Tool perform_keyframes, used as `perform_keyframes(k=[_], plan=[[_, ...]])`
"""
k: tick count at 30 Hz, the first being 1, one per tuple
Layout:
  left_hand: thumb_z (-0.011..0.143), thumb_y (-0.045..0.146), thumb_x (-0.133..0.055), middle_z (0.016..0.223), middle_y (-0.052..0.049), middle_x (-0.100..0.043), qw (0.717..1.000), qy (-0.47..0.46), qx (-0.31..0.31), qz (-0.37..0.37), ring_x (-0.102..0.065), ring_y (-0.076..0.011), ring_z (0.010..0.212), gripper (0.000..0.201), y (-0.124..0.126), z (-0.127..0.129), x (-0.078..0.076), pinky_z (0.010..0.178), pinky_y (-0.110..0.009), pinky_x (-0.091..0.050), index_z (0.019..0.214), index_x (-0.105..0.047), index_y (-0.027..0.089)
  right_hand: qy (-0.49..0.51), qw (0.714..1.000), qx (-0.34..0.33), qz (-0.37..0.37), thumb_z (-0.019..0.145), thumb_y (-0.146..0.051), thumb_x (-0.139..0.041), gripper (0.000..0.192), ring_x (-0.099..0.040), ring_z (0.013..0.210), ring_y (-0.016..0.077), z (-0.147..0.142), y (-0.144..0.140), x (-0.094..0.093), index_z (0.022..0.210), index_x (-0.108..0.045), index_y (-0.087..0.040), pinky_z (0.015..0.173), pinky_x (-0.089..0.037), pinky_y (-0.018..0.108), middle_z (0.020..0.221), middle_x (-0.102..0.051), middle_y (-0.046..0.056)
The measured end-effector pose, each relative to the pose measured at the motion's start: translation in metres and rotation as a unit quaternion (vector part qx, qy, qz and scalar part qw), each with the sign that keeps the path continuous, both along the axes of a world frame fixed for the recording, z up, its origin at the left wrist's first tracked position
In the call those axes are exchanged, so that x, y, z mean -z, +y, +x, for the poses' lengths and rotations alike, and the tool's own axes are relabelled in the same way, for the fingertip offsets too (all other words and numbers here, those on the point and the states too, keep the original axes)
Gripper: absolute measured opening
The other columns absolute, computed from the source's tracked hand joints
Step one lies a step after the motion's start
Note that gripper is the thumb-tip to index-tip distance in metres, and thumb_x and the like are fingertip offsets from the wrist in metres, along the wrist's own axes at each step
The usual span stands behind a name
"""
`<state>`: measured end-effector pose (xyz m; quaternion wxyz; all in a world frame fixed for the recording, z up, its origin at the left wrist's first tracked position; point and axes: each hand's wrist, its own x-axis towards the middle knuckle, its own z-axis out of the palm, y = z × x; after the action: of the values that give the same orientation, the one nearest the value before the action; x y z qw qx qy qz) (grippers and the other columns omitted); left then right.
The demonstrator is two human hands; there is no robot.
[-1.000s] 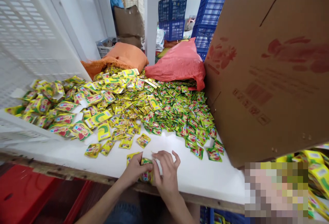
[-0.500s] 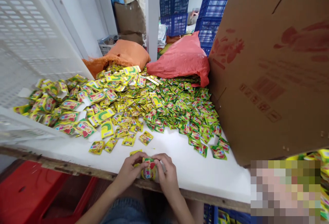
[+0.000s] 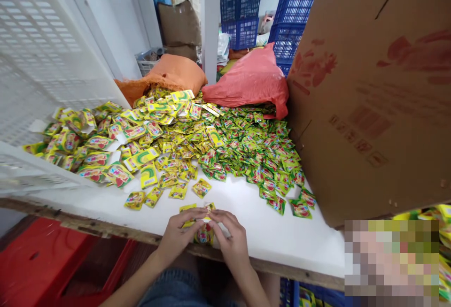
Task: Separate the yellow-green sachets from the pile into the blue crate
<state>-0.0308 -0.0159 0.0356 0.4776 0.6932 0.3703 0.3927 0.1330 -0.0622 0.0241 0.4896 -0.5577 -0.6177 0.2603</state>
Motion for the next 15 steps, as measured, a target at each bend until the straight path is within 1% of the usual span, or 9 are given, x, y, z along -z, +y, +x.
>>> perform_keyframes(k=[5,9,12,15], plan=[[0.078,0.027,-0.058,0.095,-0.006,-0.070,0.999,-0.006,-0.043,-0.029,-0.062,-0.0204,0.093,0.018,0.002,0.006,-0.006,0.089,-0.033,-0.045,0.089,-0.070,0.021,-0.006,0.999,0.041,-0.002,0.082,-0.028,-0.054,0.015,-0.061,0.087,0.0192,-0.005,0.004,-0.003,0.090,-0.065,-0.022,0.079,-0.049,0.033,0.091,-0.067,0.005],[0.078,0.029,-0.057,0.086,-0.006,-0.071,0.998,-0.006,-0.039,-0.048,-0.063,-0.0194,0.084,0.019,0.006,0.009,-0.011,0.083,-0.031,-0.048,0.088,-0.071,0.020,-0.029,0.998,0.053,-0.013,0.082,-0.031,-0.054,0.016,-0.060,0.079,0.0186,-0.005,0.008,-0.010,0.088,-0.065,-0.021,0.073,-0.049,0.032,0.082,-0.067,0.004],[0.079,0.029,-0.056,0.087,-0.006,-0.070,0.999,-0.010,-0.017,-0.036,-0.062,-0.0194,0.086,0.019,0.008,0.005,-0.008,0.083,-0.031,-0.046,0.088,-0.072,0.021,0.000,0.999,0.035,-0.003,0.084,-0.028,-0.051,0.015,-0.060,0.084,0.0188,-0.005,0.005,-0.008,0.087,-0.064,-0.021,0.076,-0.048,0.032,0.087,-0.066,0.005],[0.079,0.029,-0.058,0.090,-0.006,-0.069,0.999,-0.022,-0.001,-0.030,-0.060,-0.0199,0.090,0.020,0.009,0.000,0.001,0.085,-0.032,-0.045,0.092,-0.071,0.022,0.038,0.999,0.029,0.003,0.085,-0.025,-0.050,0.014,-0.059,0.092,0.0188,-0.008,0.000,0.001,0.089,-0.064,-0.021,0.083,-0.047,0.033,0.093,-0.065,0.005]])
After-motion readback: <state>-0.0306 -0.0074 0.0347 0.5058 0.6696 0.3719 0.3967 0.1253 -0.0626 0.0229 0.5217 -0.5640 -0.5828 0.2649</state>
